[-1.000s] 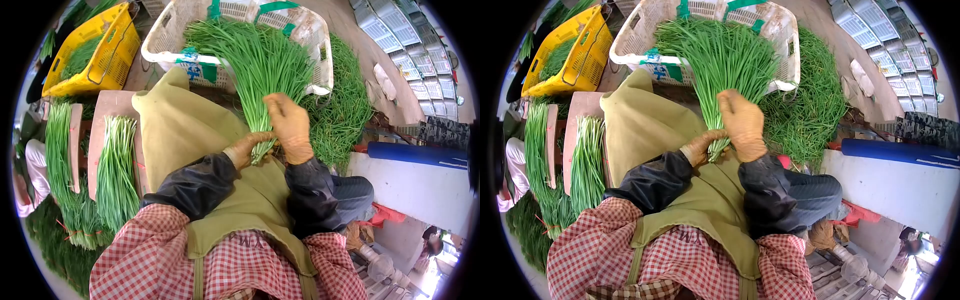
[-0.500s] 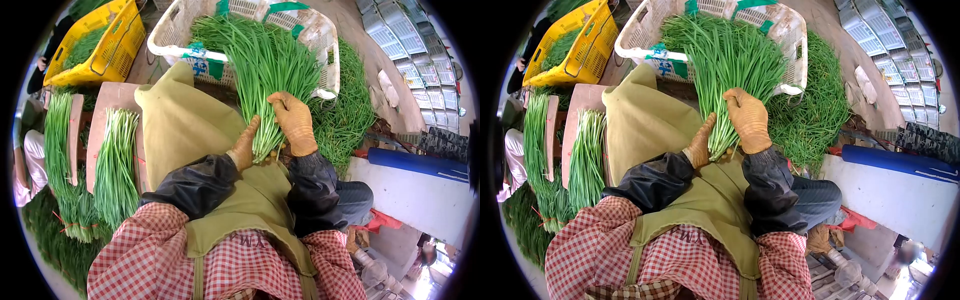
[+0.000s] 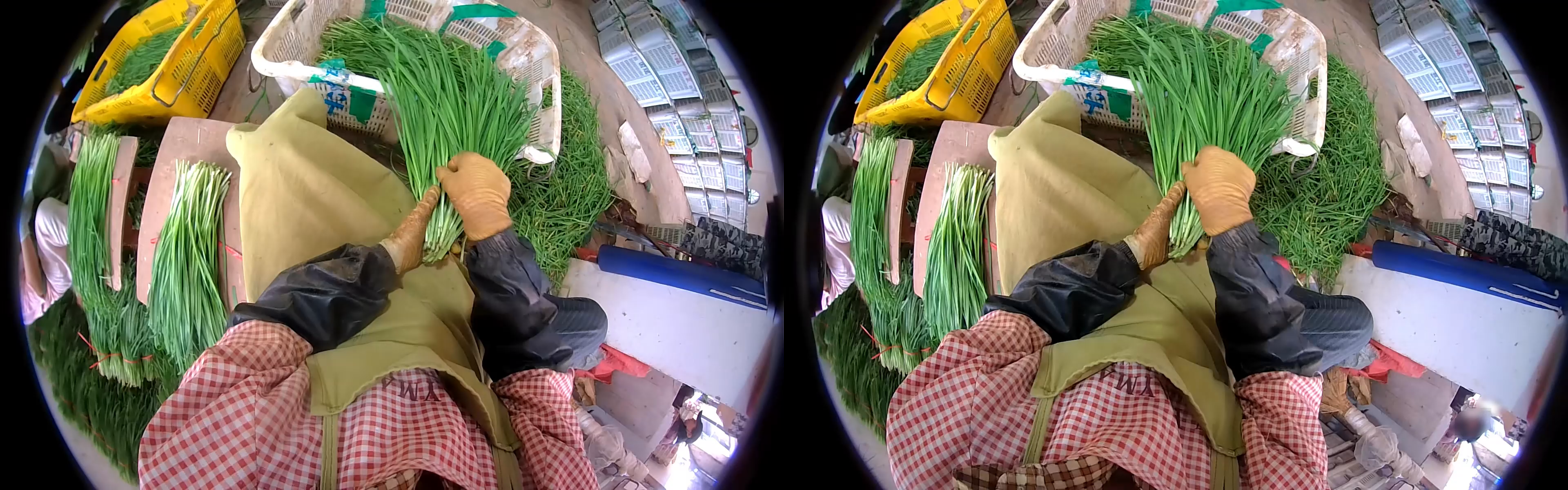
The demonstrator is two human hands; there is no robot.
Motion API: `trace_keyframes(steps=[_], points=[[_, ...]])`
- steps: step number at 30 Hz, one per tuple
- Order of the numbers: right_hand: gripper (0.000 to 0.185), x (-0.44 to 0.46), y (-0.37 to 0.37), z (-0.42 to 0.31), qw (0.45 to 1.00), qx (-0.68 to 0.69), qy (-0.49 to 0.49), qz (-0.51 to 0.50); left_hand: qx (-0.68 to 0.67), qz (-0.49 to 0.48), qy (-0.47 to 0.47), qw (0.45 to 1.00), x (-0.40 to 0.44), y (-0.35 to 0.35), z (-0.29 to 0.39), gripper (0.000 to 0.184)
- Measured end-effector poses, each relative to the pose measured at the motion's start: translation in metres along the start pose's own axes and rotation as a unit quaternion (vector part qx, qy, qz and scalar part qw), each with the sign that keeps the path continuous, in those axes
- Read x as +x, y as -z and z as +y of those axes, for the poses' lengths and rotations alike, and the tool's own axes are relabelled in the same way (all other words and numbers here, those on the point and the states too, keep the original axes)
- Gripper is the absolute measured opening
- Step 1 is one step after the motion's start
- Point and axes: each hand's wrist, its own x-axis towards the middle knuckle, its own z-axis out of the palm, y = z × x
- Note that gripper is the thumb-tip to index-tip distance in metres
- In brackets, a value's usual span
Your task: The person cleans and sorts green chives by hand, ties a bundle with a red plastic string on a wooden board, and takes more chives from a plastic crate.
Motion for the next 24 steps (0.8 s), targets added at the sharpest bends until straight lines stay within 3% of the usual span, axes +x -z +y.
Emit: trace_keyframes(steps=[3, 4, 5, 6, 7, 8, 12, 16, 17, 18, 22, 23, 24], points=[[0.033, 0.019, -0.008, 0.007, 1.0, 0.011, -0.016, -0.019, 0.01, -0.006, 0.019, 1.0, -0.003, -0.001, 0.004, 0.056], [0.027, 0.029, -0.008, 0.016, 0.995, 0.076, 0.002, -0.067, 0.007, -0.006, 0.016, 1.0, -0.001, 0.004, 0.005, 0.056], [0.027, 0.033, -0.008, 0.028, 0.995, 0.074, 0.004, -0.069, 0.005, -0.067, 0.024, 0.997, 0.002, 0.011, 0.005, 0.06], [0.025, 0.031, -0.001, 0.031, 0.959, 0.247, -0.043, -0.13, 0.003, -0.128, 0.033, 0.991, 0.001, 0.012, 0.006, 0.064], [0.022, 0.029, 0.004, 0.033, 0.888, 0.411, -0.091, -0.184, 0.001, -0.128, 0.034, 0.991, 0.001, 0.011, 0.005, 0.064], [0.018, 0.025, 0.008, 0.036, 0.87, 0.445, -0.091, -0.191, 0.009, -0.1, 0.036, 0.994, 0.002, 0.01, 0.005, 0.066], [0.018, 0.025, 0.008, 0.038, 0.865, 0.45, -0.099, -0.2, 0.009, -0.056, 0.028, 0.998, 0.001, 0.003, 0.005, 0.068], [0.019, 0.025, -0.001, 0.03, 0.908, 0.376, -0.087, -0.165, -0.017, -0.054, 0.009, 0.998, -0.009, -0.01, 0.008, 0.059], [0.019, 0.028, -0.004, 0.03, 0.926, 0.336, -0.071, -0.159, 0.027, -0.063, 0.021, 0.997, -0.011, -0.011, 0.01, 0.054], [0.019, 0.028, -0.003, 0.026, 0.927, 0.325, -0.068, -0.175, 0.074, -0.073, 0.032, 0.994, -0.012, -0.011, 0.012, 0.048], [0.026, 0.018, 0.014, 0.017, 0.92, 0.325, -0.026, -0.219, 0.053, -0.077, 0.072, 0.993, -0.009, -0.002, 0.013, 0.037], [0.025, 0.017, 0.014, 0.019, 0.899, 0.365, -0.055, -0.238, 0.075, -0.052, 0.063, 0.994, -0.015, -0.009, 0.015, 0.036], [0.024, 0.005, 0.02, 0.019, 0.891, 0.422, -0.028, -0.163, 0.064, -0.049, 0.079, 0.994, -0.015, -0.007, 0.015, 0.036]])
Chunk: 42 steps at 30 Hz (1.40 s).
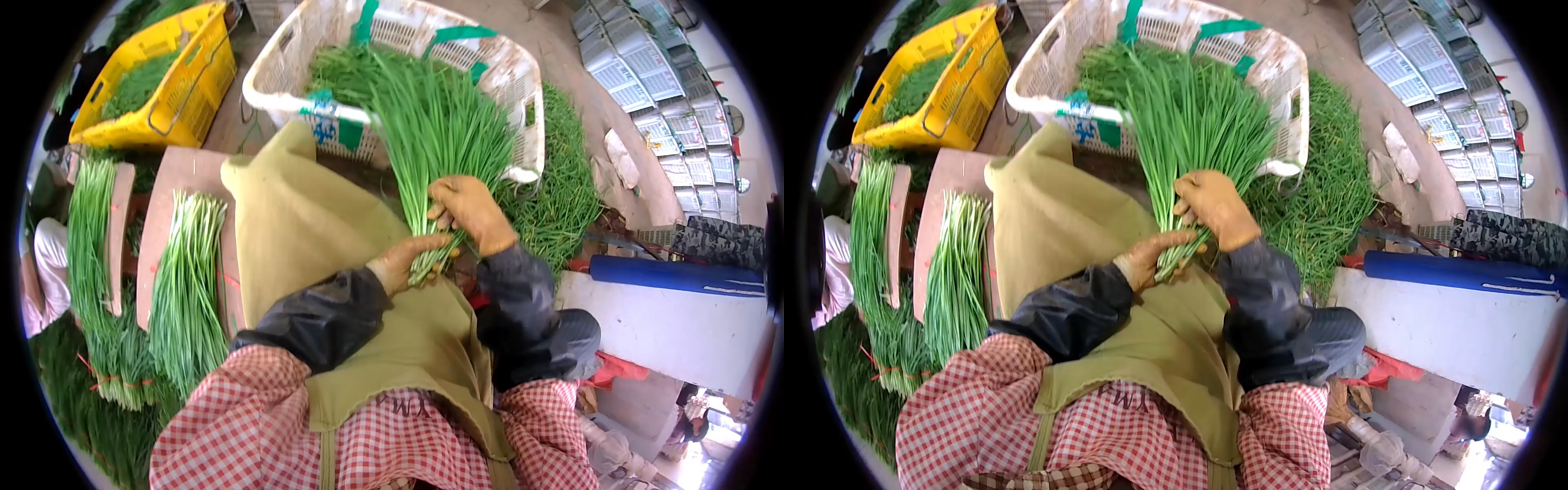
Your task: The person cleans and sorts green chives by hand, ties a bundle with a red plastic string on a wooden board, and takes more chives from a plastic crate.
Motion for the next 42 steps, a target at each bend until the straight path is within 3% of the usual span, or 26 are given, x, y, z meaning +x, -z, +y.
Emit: trace_keyframes(steps=[1, 3, 5, 7, 9, 10, 11, 13, 15, 17, 19, 20, 22, 24, 26, 27, 28, 29, 30, 31, 32, 33, 35, 37, 39, 42], points=[[0.023, -0.016, -0.001, 0.0, 0.995, 0.052, 0.064, 0.051, -0.013, 0.002, 0.016, 1.0, 0.001, 0.004, 0.001, 0.036], [0.025, -0.029, 0.002, 0.02, 0.951, 0.078, 0.12, 0.273, -0.01, -0.004, 0.033, 0.999, -0.002, 0.004, 0.006, 0.037], [0.036, -0.048, 0.013, 0.039, 0.937, -0.032, 0.051, 0.345, -0.009, -0.008, 0.056, 0.998, -0.002, 0.003, 0.007, 0.037], [0.042, -0.035, 0.008, 0.089, 0.952, -0.032, 0.027, 0.303, -0.05, 0.002, 0.012, 0.999, 0.0, 0.002, 0.003, 0.037], [0.049, -0.023, 0.007, 0.11, 0.98, 0.183, -0.029, 0.068, -0.036, -0.012, 0.019, 0.999, -0.001, 0.002, 0.003, 0.038], [0.052, -0.052, -0.003, 0.064, 0.958, 0.283, -0.031, 0.025, -0.018, -0.018, 0.032, 0.999, -0.001, 0.003, 0.002, 0.038], [0.052, -0.046, -0.009, 0.067, 0.957, 0.289, -0.027, 0.026, 0.0, -0.023, 0.043, 0.999, 0.0, 0.005, 0.003, 0.038], [0.055, -0.023, -0.015, 0.078, 0.947, 0.308, -0.067, -0.07, 0.026, -0.026, 0.052, 0.998, -0.001, 0.006, 0.006, 0.042], [0.056, -0.014, -0.017, 0.081, 0.934, 0.329, -0.073, -0.115, 0.098, -0.006, 0.065, 0.993, -0.011, -0.005, 0.016, 0.039], [0.059, -0.016, -0.024, 0.079, 0.909, 0.404, 0.023, -0.1, 0.139, 0.045, 0.074, 0.986, -0.017, -0.013, 0.027, 0.036], [0.061, 0.008, -0.038, 0.099, 0.885, 0.45, 0.025, -0.116, 0.181, 0.091, 0.082, 0.976, -0.024, -0.022, 0.04, 0.034], [0.061, 0.02, -0.044, 0.102, 0.844, 0.522, 0.035, -0.121, 0.265, 0.089, 0.085, 0.957, -0.033, -0.024, 0.049, 0.031], [0.06, 0.022, -0.05, 0.081, 0.765, 0.629, 0.081, -0.111, 0.466, 0.063, 0.078, 0.879, -0.054, -0.029, 0.076, 0.027], [0.053, 0.035, -0.046, 0.071, 0.717, 0.68, 0.11, -0.105, 0.684, 0.033, 0.067, 0.726, -0.075, -0.023, 0.108, 0.022], [0.048, 0.037, -0.038, 0.062, 0.702, 0.695, 0.114, -0.107, 0.886, 0.075, 0.051, 0.454, -0.103, -0.027, 0.124, 0.02], [0.051, 0.04, -0.033, 0.065, 0.682, 0.712, 0.104, -0.13, 0.957, 0.118, 0.034, 0.262, -0.122, -0.037, 0.128, 0.022], [0.054, 0.045, -0.029, 0.065, 0.661, 0.728, 0.094, -0.154, 0.942, 0.18, -0.072, 0.273, -0.142, -0.025, 0.133, 0.031], [0.037, 0.079, -0.038, 0.084, 0.597, 0.744, 0.21, -0.212, 0.935, 0.239, -0.091, 0.245, -0.159, -0.027, 0.134, 0.04], [0.037, 0.086, -0.039, 0.088, 0.584, 0.748, 0.221, -0.226, 0.923, 0.298, -0.107, 0.219, -0.176, -0.029, 0.134, 0.049], [0.037, 0.088, -0.04, 0.092, 0.58, 0.75, 0.223, -0.226, 0.921, 0.353, -0.035, 0.16, -0.193, -0.045, 0.132, 0.058], [0.036, 0.091, -0.042, 0.097, 0.581, 0.753, 0.215, -0.222, 0.938, 0.333, -0.077, 0.066, -0.213, -0.043, 0.13, 0.066], [0.036, 0.093, -0.042, 0.104, 0.584, 0.754, 0.21, -0.215, 0.932, 0.358, -0.043, -0.012, -0.225, -0.047, 0.125, 0.073], [0.036, 0.096, -0.039, 0.123, 0.598, 0.751, 0.201, -0.196, 0.916, 0.393, 0.004, -0.078, -0.251, -0.031, 0.117, 0.079], [0.035, 0.096, -0.031, 0.146, 0.62, 0.744, 0.186, -0.164, 0.914, 0.395, -0.004, -0.095, -0.27, -0.004, 0.109, 0.08], [0.035, 0.095, -0.02, 0.17, 0.646, 0.737, 0.163, -0.113, 0.903, 0.423, -0.063, -0.039, -0.278, 0.015, 0.097, 0.083], [0.03, 0.091, -0.001, 0.212, 0.682, 0.724, 0.098, 0.017, 0.893, 0.443, -0.076, 0.03, -0.274, 0.015, 0.082, 0.085]])
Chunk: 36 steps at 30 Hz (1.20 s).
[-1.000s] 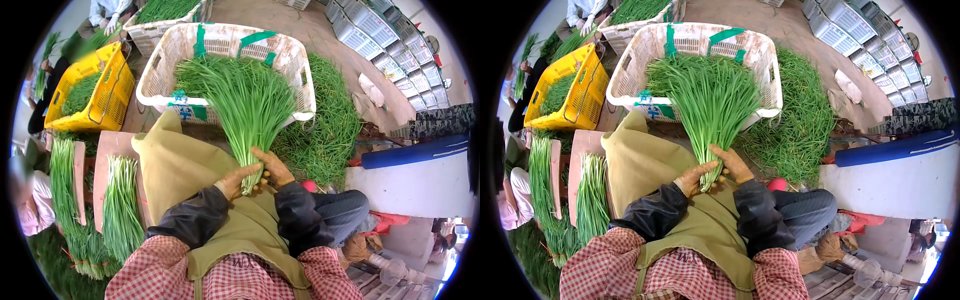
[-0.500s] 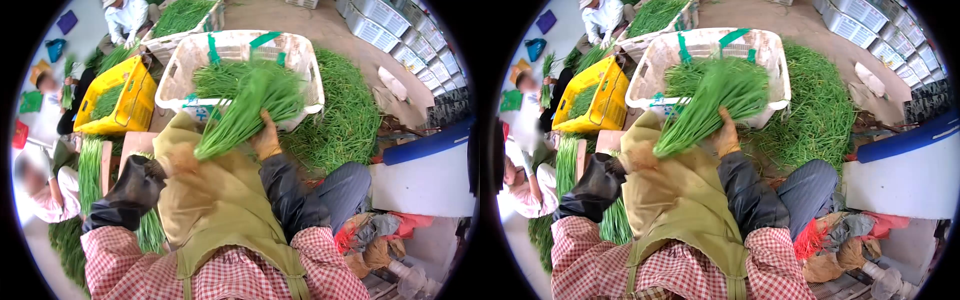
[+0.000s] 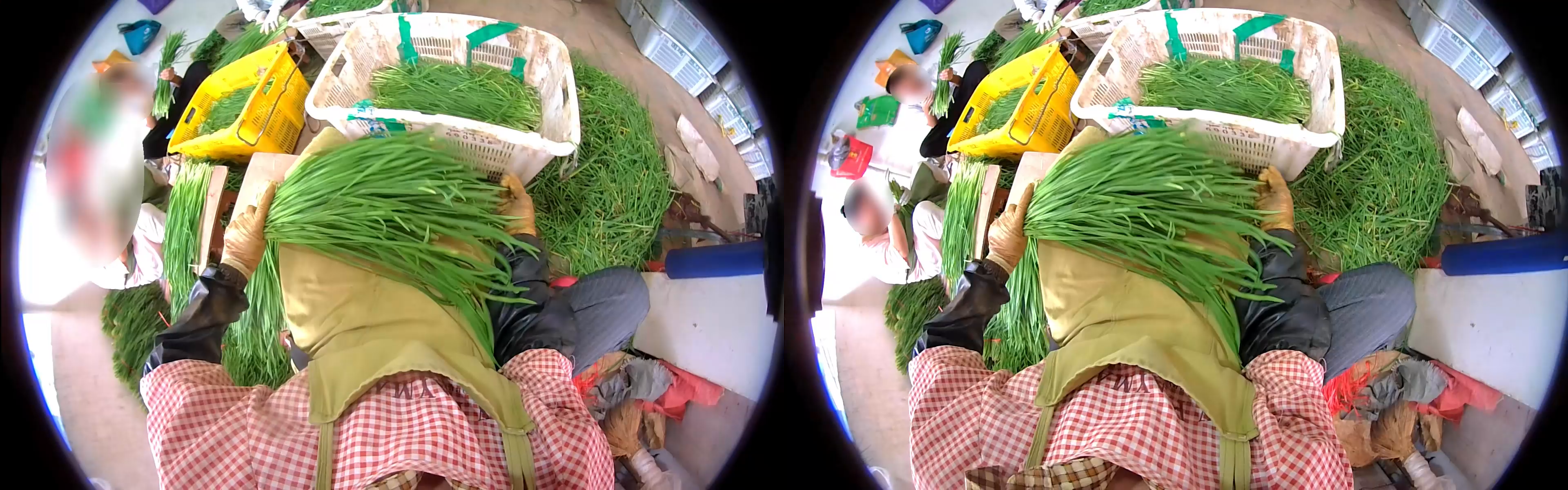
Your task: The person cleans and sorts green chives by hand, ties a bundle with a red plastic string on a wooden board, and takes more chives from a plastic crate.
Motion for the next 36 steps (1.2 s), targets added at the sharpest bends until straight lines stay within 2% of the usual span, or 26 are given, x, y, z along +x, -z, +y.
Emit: trace_keyframes(steps=[1, 5, 7, 9, 12, 15, 17, 19, 20, 21, 23, 24, 25, 27, 28, 29, 31, 33, 34, 35, 36], points=[[0.025, -0.004, 0.01, -0.01, 0.994, -0.032, 0.035, 0.097, -0.034, -0.005, 0.015, 0.999, 0.0, 0.0, 0.003, 0.086], [0.025, -0.02, 0.028, -0.06, 0.983, -0.016, 0.097, 0.152, -0.098, -0.033, 0.023, 0.994, 0.008, -0.009, 0.006, 0.086], [0.022, -0.029, 0.012, -0.085, 0.966, -0.067, 0.163, 0.188, -0.121, -0.013, 0.005, 0.993, 0.013, -0.011, 0.008, 0.085], [0.017, -0.054, -0.033, -0.106, 0.959, -0.107, 0.189, 0.181, -0.144, 0.004, -0.009, 0.99, 0.016, -0.012, 0.01, 0.085], [0.021, -0.098, -0.097, -0.112, 0.939, -0.311, 0.143, 0.041, -0.168, -0.005, -0.011, 0.986, 0.022, -0.014, 0.012, 0.084], [0.039, -0.131, -0.153, -0.089, 0.873, -0.479, 0.068, -0.062, -0.181, 0.007, -0.03, 0.983, 0.026, -0.022, 0.01, 0.084], [0.05, -0.13, -0.166, -0.066, 0.835, -0.541, 0.002, -0.105, -0.18, 0.023, -0.045, 0.982, 0.029, -0.018, 0.012, 0.085], [0.058, -0.123, -0.17, -0.039, 0.788, -0.611, -0.004, -0.077, -0.177, 0.05, -0.06, 0.981, 0.03, -0.012, 0.017, 0.084], [0.056, -0.12, -0.175, -0.031, 0.758, -0.646, -0.023, -0.081, -0.178, 0.045, -0.06, 0.981, 0.03, -0.012, 0.018, 0.084], [0.056, -0.115, -0.176, -0.021, 0.757, -0.647, -0.025, -0.085, -0.179, 0.039, -0.058, 0.981, 0.031, -0.013, 0.016, 0.084], [0.055, -0.104, -0.175, 0.004, 0.772, -0.62, -0.012, -0.14, -0.169, 0.043, -0.065, 0.982, 0.032, -0.017, 0.011, 0.084], [0.048, -0.105, -0.181, 0.011, 0.795, -0.581, -0.043, -0.168, -0.16, 0.027, -0.06, 0.985, 0.033, -0.016, 0.011, 0.086], [0.037, -0.107, -0.186, 0.022, 0.831, -0.522, -0.066, -0.178, -0.151, 0.011, -0.056, 0.987, 0.033, -0.016, 0.011, 0.087], [0.032, -0.121, -0.194, 0.019, 0.869, -0.38, -0.127, -0.292, -0.165, 0.008, -0.054, 0.985, 0.03, -0.021, 0.009, 0.089], [0.034, -0.127, -0.199, 0.017, 0.886, -0.228, -0.123, -0.384, -0.18, -0.006, -0.039, 0.983, 0.028, -0.024, 0.008, 0.089], [0.036, -0.138, -0.202, 0.007, 0.897, -0.095, -0.123, -0.414, -0.195, -0.016, -0.027, 0.98, 0.03, -0.026, 0.008, 0.089], [0.035, -0.144, -0.2, -0.025, 0.897, -0.003, -0.03, -0.441, -0.203, -0.008, -0.029, 0.979, 0.029, -0.022, 0.01, 0.088], [0.029, -0.137, -0.178, -0.069, 0.945, -0.065, 0.042, -0.316, -0.201, 0.0, -0.04, 0.979, 0.029, -0.017, 0.01, 0.086], [0.025, -0.13, -0.163, -0.084, 0.955, -0.211, 0.105, -0.178, -0.2, 0.013, -0.052, 0.978, 0.03, -0.018, 0.01, 0.086], [0.024, -0.126, -0.15, -0.093, 0.924, -0.346, 0.162, -0.028, -0.199, 0.025, -0.064, 0.978, 0.032, -0.019, 0.01, 0.085], [0.025, -0.129, -0.148, -0.1, 0.891, -0.421, 0.172, 0.014, -0.194, 0.03, -0.064, 0.978, 0.035, -0.018, 0.011, 0.085]])
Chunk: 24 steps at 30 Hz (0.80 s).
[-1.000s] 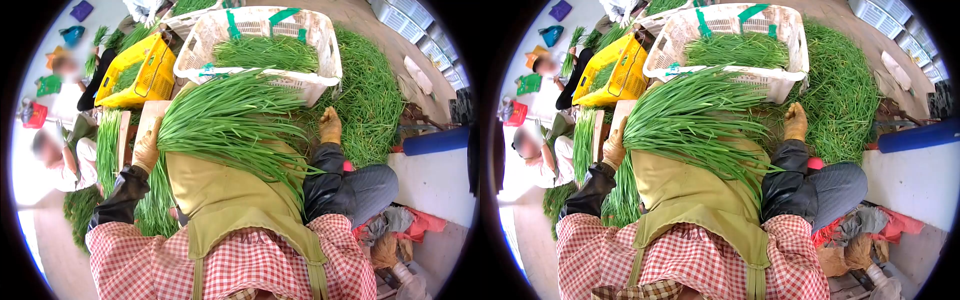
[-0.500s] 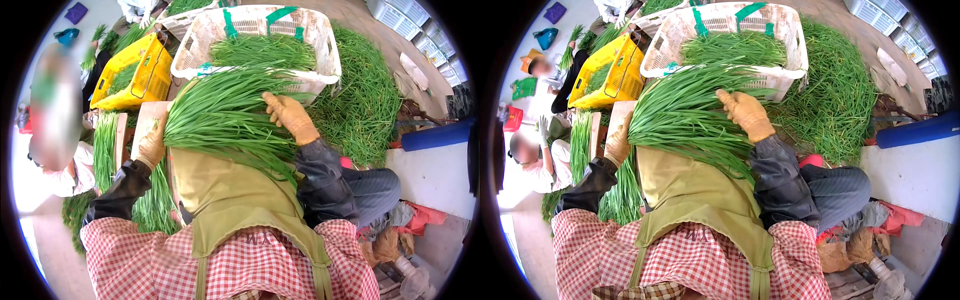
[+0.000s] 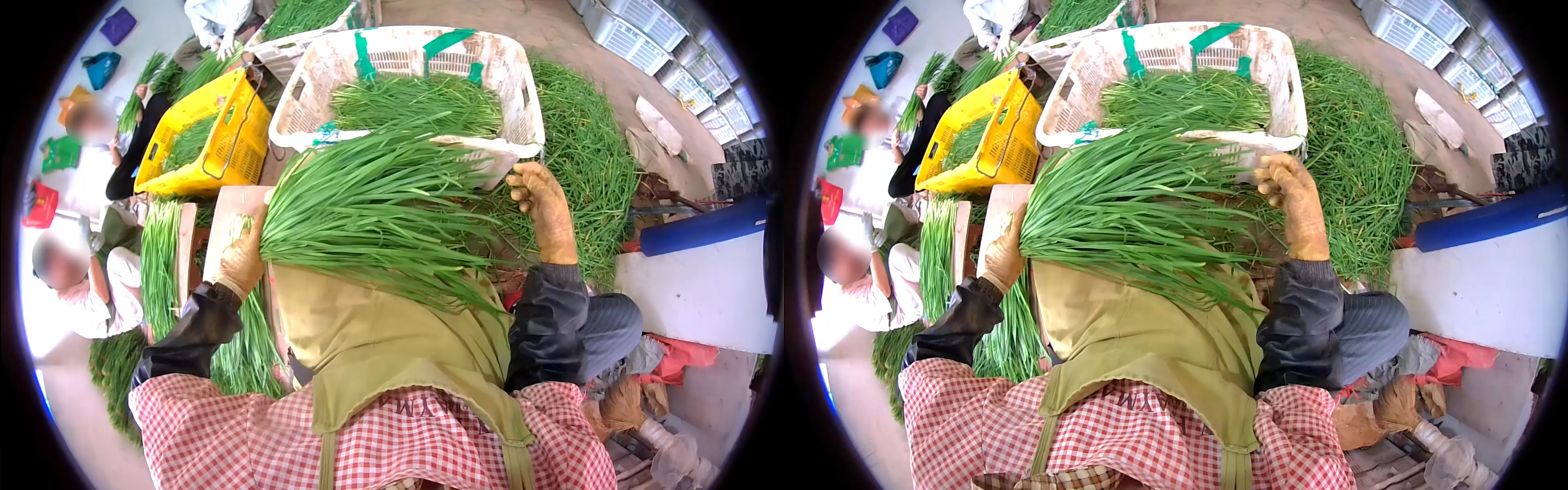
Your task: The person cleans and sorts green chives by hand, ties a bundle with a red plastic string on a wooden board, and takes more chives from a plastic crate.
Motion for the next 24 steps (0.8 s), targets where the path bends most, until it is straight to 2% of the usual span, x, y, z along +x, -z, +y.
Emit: trace_keyframes(steps=[1, 3, 5, 7, 9, 10, 11, 13, 14, 15, 17, 18, 19, 20, 21, 23, 24], points=[[0.025, -0.002, 0.004, -0.002, 1.0, -0.002, -0.001, 0.005, -0.001, -0.004, -0.002, 1.0, 0.001, -0.001, 0.0, 0.086], [0.027, -0.011, 0.012, -0.009, 0.996, -0.059, -0.008, -0.073, -0.003, -0.012, -0.005, 1.0, 0.002, -0.002, -0.001, 0.087], [0.034, -0.022, -0.007, -0.016, 0.978, -0.129, -0.073, -0.145, -0.006, -0.015, 0.006, 1.0, 0.008, 0.003, 0.006, 0.087], [0.045, -0.022, -0.033, 0.009, 0.969, -0.172, -0.056, -0.168, -0.005, -0.023, 0.011, 1.0, 0.011, 0.004, 0.009, 0.087], [0.054, -0.025, -0.059, 0.022, 0.953, -0.256, -0.02, -0.163, -0.016, -0.034, 0.001, 0.999, 0.014, 0.005, 0.007, 0.086], [0.06, -0.024, -0.069, 0.025, 0.928, -0.335, 0.0, -0.164, -0.026, -0.024, -0.009, 0.999, 0.016, 0.005, 0.007, 0.086], [0.06, -0.024, -0.077, 0.024, 0.928, -0.334, 0.001, -0.167, -0.024, -0.024, -0.006, 0.999, 0.016, 0.005, 0.007, 0.086], [0.057, -0.028, -0.093, 0.017, 0.933, -0.291, -0.078, -0.197, -0.018, -0.022, -0.002, 1.0, 0.015, 0.004, 0.009, 0.086], [0.05, -0.029, -0.098, 0.02, 0.95, -0.22, -0.071, -0.208, -0.026, -0.021, -0.003, 0.999, 0.015, 0.004, 0.009, 0.084], [0.05, -0.028, -0.1, 0.026, 0.95, -0.22, -0.071, -0.209, -0.026, -0.021, -0.002, 0.999, 0.015, 0.005, 0.01, 0.084], [0.042, -0.027, -0.103, 0.037, 0.958, -0.126, -0.084, -0.245, -0.014, -0.025, -0.004, 1.0, 0.015, 0.007, 0.01, 0.081], [0.033, -0.035, -0.104, 0.03, 0.964, -0.116, -0.047, -0.233, -0.014, -0.025, -0.002, 1.0, 0.015, 0.005, 0.009, 0.081], [0.033, -0.042, -0.106, 0.023, 0.964, -0.117, -0.047, -0.235, -0.017, -0.022, -0.007, 1.0, 0.014, 0.004, 0.007, 0.08], [0.028, -0.049, -0.107, 0.015, 0.933, -0.243, 0.151, -0.217, -0.021, -0.018, -0.014, 1.0, 0.015, 0.003, 0.006, 0.08], [0.024, -0.055, -0.109, 0.005, 0.85, -0.356, 0.34, -0.185, -0.021, -0.018, -0.015, 1.0, 0.016, 0.003, 0.006, 0.08], [0.015, -0.073, -0.121, -0.034, 0.777, -0.438, 0.378, -0.247, -0.037, 0.005, -0.033, 0.999, 0.018, 0.004, 0.009, 0.08], [0.02, -0.076, -0.128, -0.039, 0.766, -0.417, 0.411, -0.267, -0.037, -0.005, -0.025, 0.999, 0.019, 0.006, 0.011, 0.079]])
